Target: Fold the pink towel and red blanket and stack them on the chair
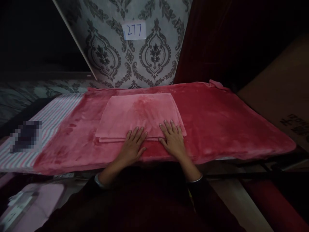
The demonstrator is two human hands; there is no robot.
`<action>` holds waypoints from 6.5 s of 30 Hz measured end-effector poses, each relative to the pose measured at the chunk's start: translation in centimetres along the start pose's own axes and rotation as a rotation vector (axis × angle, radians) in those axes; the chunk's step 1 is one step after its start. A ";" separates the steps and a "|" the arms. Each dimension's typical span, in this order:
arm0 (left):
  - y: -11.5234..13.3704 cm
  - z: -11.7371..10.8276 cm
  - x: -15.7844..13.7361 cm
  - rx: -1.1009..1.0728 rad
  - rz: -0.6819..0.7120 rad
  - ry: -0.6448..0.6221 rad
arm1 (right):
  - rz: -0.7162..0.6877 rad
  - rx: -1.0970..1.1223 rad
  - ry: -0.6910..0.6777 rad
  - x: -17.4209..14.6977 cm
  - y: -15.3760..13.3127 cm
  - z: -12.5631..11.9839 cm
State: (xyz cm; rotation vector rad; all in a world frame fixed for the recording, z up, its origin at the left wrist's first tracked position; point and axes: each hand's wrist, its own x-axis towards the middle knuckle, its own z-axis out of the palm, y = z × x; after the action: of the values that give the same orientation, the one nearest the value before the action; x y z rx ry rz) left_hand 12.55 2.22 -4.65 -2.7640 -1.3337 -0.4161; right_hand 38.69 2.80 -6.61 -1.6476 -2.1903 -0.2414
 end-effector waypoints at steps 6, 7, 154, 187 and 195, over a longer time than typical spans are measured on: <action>-4.6 -2.0 -2.6 0.031 -0.163 0.088 | 0.006 0.037 -0.008 -0.6 0.9 -0.5; -5.8 -2.5 -3.1 0.041 -0.233 0.110 | 0.027 0.036 -0.004 -0.8 1.0 -0.6; -15.8 -8.5 9.8 0.174 -0.591 -0.225 | 0.315 0.038 -0.244 15.3 7.2 -1.1; -9.6 -4.7 -5.3 0.143 -0.393 -0.023 | 0.132 0.022 -0.099 -1.8 5.1 -0.1; -11.2 -4.6 -5.2 0.141 -0.338 0.071 | 0.130 0.058 -0.101 -1.5 4.7 -1.3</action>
State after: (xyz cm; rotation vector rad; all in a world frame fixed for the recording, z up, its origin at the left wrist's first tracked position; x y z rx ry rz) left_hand -0.22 4.51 -2.39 -2.3921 -1.7425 -0.4107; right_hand 43.77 2.42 -6.44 -1.7969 -2.1292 -0.0587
